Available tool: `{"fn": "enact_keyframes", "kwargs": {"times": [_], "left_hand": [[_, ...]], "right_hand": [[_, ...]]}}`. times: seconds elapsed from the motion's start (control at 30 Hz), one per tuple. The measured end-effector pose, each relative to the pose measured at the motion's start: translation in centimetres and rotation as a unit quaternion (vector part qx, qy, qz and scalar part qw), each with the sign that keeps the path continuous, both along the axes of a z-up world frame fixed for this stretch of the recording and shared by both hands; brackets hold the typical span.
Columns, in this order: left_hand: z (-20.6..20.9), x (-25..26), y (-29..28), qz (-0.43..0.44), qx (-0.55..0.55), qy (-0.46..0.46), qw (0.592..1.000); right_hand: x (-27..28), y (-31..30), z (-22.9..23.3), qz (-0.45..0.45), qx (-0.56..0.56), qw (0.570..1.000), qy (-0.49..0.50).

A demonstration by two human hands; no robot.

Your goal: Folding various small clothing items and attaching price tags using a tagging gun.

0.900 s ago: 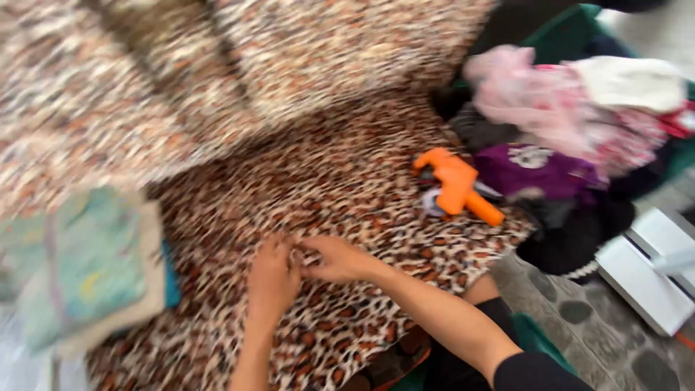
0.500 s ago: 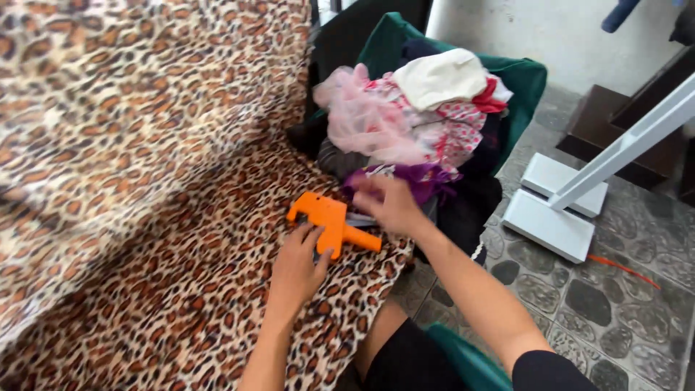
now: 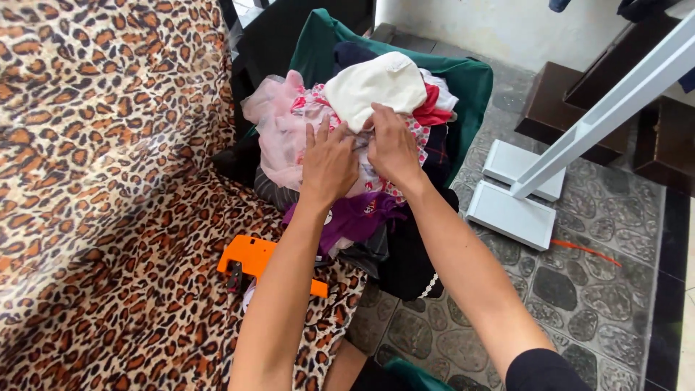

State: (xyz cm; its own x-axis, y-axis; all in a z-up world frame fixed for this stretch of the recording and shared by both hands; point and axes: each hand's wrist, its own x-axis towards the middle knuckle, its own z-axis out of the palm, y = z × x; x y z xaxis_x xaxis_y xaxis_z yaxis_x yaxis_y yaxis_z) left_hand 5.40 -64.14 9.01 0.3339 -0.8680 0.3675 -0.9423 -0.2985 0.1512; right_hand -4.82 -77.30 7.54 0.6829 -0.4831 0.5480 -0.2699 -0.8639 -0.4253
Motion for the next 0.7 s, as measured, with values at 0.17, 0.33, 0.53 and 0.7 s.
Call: {"fn": "enact_keyframes", "kwargs": {"times": [0.17, 0.33, 0.53, 0.7], "left_hand": [[0.8, -0.1, 0.0, 0.002, 0.015, 0.014, 1.000], [2.7, 0.3, 1.2, 0.015, -0.048, 0.026, 0.998], [11.6, -1.4, 10.6, 0.024, -0.283, 0.293, 0.913], [12.5, -5.4, 28.0, -0.039, -0.408, 0.354, 0.841]], "right_hand": [[0.7, -0.2, 1.5, -0.030, 0.004, 0.999, 0.022], [1.9, -0.2, 4.9, -0.051, -0.016, 0.997, -0.061], [-2.5, 9.8, 19.1, 0.182, 0.183, 0.915, -0.310], [-4.0, 20.5, 20.6, 0.383, 0.472, 0.764, -0.216]]}}
